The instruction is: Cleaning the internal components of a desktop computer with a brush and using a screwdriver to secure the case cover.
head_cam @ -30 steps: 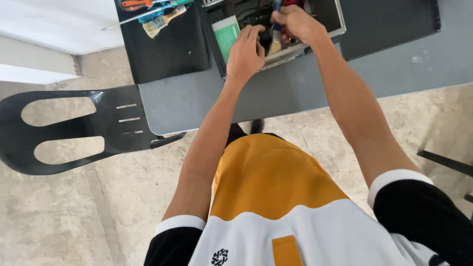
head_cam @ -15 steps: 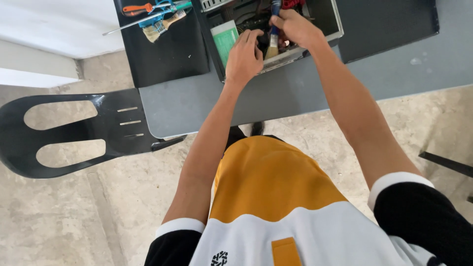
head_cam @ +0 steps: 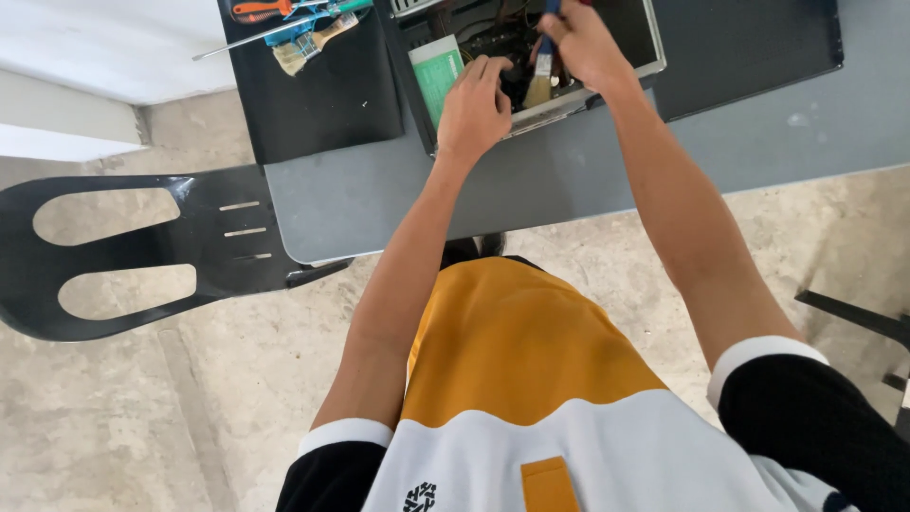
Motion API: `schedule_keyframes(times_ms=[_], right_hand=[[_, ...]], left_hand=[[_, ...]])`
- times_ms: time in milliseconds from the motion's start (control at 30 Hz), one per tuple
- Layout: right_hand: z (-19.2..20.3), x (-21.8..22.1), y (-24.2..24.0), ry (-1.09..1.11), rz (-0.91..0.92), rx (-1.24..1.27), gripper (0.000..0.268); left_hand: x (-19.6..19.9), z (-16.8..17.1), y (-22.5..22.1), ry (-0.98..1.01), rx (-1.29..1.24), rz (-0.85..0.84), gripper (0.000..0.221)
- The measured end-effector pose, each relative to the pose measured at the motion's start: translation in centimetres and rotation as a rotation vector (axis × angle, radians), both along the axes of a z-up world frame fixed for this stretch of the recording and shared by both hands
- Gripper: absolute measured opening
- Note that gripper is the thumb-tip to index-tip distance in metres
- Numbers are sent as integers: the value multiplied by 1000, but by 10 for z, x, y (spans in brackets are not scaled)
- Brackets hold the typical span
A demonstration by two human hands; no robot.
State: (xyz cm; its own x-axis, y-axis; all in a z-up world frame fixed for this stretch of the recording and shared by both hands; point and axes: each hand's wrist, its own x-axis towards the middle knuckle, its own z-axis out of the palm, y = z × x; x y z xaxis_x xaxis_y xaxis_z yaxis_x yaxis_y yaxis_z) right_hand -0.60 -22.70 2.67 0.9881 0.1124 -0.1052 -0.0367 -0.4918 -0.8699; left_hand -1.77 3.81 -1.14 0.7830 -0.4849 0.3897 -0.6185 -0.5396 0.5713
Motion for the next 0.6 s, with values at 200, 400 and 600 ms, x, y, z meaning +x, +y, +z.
schedule_keyframes(times_ms=[200, 400, 600], right_hand=[[10, 1, 16, 171, 142, -288, 36], [-1, 0, 8, 202, 96, -351, 30], [3, -9, 10, 47, -92, -189, 24]], left_hand=[[1, -4, -3, -13, 75, -20, 28], [-2, -9, -4, -67, 118, -17, 25], [-3, -7, -4, -42, 133, -15, 21]])
